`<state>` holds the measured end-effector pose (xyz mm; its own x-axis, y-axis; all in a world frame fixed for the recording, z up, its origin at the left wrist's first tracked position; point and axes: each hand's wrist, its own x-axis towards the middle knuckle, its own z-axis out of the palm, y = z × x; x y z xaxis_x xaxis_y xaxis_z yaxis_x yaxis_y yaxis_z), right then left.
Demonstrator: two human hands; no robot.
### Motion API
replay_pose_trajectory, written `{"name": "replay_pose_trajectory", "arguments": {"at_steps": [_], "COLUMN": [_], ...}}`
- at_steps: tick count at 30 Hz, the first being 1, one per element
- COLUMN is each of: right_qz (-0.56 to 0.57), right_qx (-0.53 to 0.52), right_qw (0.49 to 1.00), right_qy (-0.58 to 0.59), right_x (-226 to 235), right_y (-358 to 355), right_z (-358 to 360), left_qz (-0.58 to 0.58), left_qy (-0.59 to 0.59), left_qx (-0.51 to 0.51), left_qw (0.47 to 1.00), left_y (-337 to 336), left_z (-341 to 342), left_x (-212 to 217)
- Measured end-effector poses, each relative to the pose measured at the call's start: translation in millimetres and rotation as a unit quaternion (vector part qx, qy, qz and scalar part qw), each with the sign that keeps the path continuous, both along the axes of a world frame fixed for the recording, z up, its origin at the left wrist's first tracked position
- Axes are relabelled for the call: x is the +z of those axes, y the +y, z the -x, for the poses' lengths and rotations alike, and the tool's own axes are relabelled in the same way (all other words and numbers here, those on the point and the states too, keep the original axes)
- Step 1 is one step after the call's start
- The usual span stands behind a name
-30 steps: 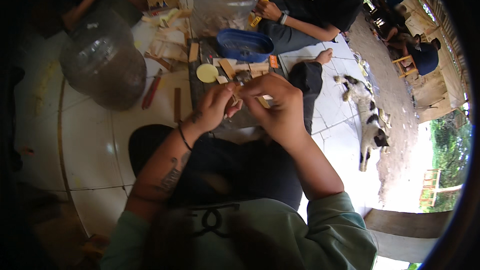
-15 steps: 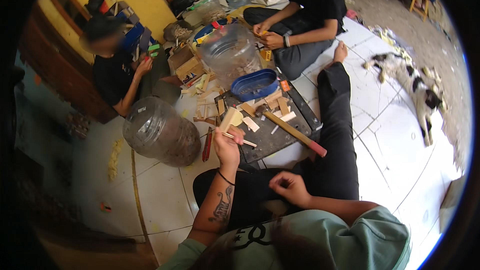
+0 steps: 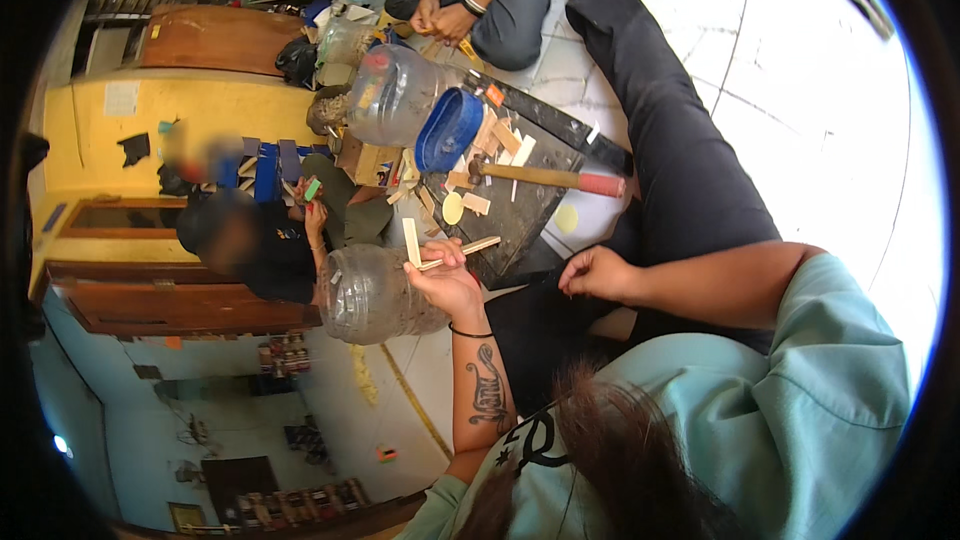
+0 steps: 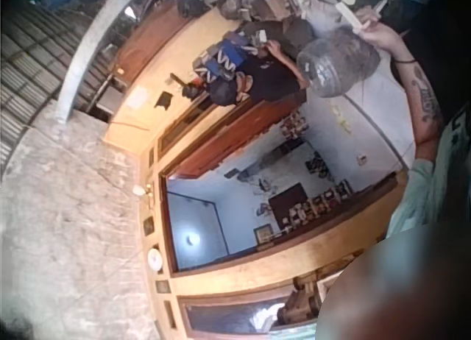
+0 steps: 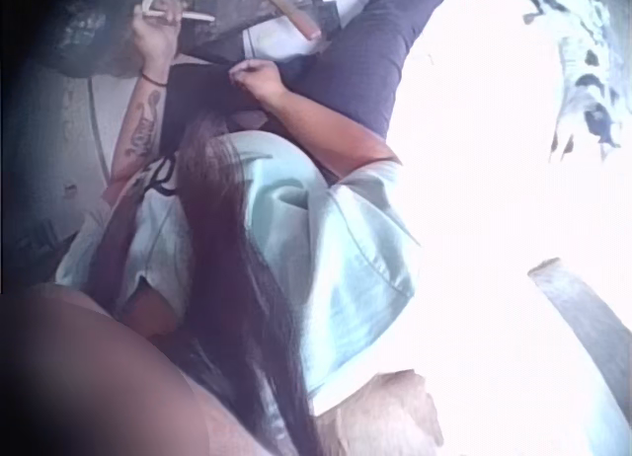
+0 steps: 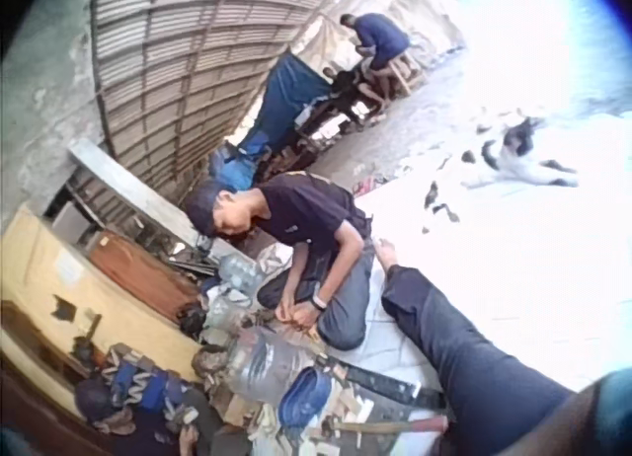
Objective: The person assembles small wooden frames by hand, using a hammer to tap nails into place. They handle multiple small wooden pieces, align them, and secure them together. The person also briefly handles a blue plastic container filled with colorful paper scraps.
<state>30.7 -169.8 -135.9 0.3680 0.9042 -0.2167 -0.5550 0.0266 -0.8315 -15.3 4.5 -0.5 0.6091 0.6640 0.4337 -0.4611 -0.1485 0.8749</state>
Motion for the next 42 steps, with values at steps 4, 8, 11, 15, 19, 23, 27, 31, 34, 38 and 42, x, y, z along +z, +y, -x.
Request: {"name": "replay_pose_trajectory", "arguments": {"at_steps": [4,8,11,15,19,23,27,31,34,38,42], "right_qz": [0.022,-0.006,0.000,0.013,0.043,0.054,0.036,0.006,-0.034,-0.074,-0.176], "right_qx": [0.007,0.031,0.038,0.033,0.036,0.051,0.042,0.010,-0.022,-0.230,-0.291], "right_qw": [0.999,0.998,0.999,0.999,0.998,0.993,0.992,0.998,0.998,0.823,0.683], "right_qy": [0.046,0.049,0.028,0.026,0.043,0.088,0.114,0.064,-0.055,-0.513,-0.646], "right_x": [12,18,22,27,29,27,33,61,98,156,208], "right_y": [1,-2,-4,-6,-6,-7,-12,-17,-13,17,69], "right_z": [-3,1,1,-3,-4,-3,-7,-20,-39,-79,-100], "left_qz": [-0.018,-0.037,-0.035,-0.009,-0.017,-0.021,-0.007,0.048,0.032,0.036,0.016], "left_qy": [0.024,0.041,0.051,0.034,0.039,0.019,0.032,0.038,0.026,-0.005,0.006], "left_qx": [0.015,0.019,0.015,0.023,0.020,-0.002,-0.033,-0.082,-0.098,-0.111,-0.104], "left_qw": [0.999,0.998,0.998,0.999,0.999,1.000,0.999,0.995,0.994,0.993,0.994], "left_y": [3,5,5,4,5,4,6,13,17,19,17], "left_z": [-6,-14,-18,-20,-17,-16,-15,-12,-8,-5,-4], "left_x": [-1,2,4,2,2,1,5,8,4,-4,-4]}}
